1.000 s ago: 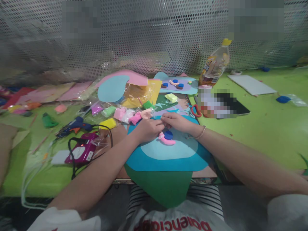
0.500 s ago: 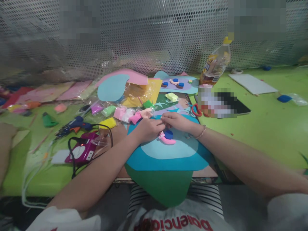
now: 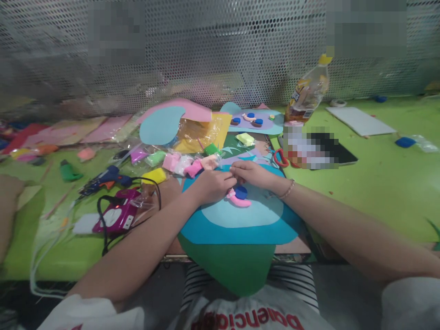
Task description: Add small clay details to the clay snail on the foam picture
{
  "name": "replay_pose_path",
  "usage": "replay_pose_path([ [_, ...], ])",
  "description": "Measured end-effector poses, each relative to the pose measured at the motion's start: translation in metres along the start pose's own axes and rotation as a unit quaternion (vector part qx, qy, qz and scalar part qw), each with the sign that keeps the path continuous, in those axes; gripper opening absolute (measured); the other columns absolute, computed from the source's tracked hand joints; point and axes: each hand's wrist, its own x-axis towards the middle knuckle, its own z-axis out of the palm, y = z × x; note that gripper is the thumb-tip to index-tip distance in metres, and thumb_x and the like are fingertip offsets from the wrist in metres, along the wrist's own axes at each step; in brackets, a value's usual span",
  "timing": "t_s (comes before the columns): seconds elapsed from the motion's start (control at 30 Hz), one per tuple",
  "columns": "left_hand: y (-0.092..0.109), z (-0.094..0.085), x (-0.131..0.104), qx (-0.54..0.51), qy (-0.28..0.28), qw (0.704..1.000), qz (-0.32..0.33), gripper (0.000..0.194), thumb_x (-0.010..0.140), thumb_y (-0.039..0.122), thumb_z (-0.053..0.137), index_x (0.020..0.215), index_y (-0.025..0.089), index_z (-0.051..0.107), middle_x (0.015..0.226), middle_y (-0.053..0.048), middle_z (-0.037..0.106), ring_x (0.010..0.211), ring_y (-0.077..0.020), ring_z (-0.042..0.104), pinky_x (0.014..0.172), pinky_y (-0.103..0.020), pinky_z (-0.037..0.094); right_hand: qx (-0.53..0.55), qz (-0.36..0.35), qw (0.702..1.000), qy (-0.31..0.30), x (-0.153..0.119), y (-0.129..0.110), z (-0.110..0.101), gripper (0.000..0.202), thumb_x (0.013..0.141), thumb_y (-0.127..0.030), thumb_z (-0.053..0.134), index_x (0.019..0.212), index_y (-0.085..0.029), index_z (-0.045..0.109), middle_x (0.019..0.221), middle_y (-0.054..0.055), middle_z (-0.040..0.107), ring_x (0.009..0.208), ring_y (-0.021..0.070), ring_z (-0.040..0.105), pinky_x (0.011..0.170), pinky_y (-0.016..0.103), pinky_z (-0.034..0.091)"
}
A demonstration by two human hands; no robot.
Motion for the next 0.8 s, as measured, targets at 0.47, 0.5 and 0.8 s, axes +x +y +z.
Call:
replay_pose_path([
  [0.47,-0.005,-0.004,-0.005,-0.138,-0.011,0.989,-0.051,0.019,0.078,0.010,0.042,0.084,0.018,0.058,0.083,-0.002,0.064,0.075,-0.0142,0.059,0.059,-0.025,0.039,0.008,0.000,1.000,-0.003,0.002,0.004,-0.001,0.023,0.092,-0.018,0.040,0.072,-0.017,0.051,0.059,-0.002,0.047,0.053,0.0093,0.046,0.052,0.020,0.039],
  [0.5,-0.008,-0.007,-0.006,-0.153,0.001,0.986,-0.062,0.021,0.077,0.010,0.041,0.086,0.018,0.058,0.085,-0.003,0.065,0.079,-0.0146,0.059,0.063,-0.025,0.042,0.009,-0.001,1.000,-0.006,0.002,0.006,-0.001,0.023,0.092,-0.019,0.041,0.073,-0.017,0.052,0.059,-0.002,0.047,0.054,0.0096,0.047,0.052,0.020,0.039],
  [0.8,-0.053,-0.039,-0.024,0.036,-0.067,0.872,-0.483,0.015,0.077,0.024,0.046,0.079,0.016,0.058,0.078,-0.013,0.064,0.072,-0.0264,0.060,0.058,-0.034,0.042,0.004,-0.006,1.000,-0.015,0.001,0.009,-0.003,0.022,0.093,-0.022,0.040,0.079,-0.015,0.056,0.059,-0.002,0.047,0.054,0.0097,0.047,0.052,0.020,0.038],
])
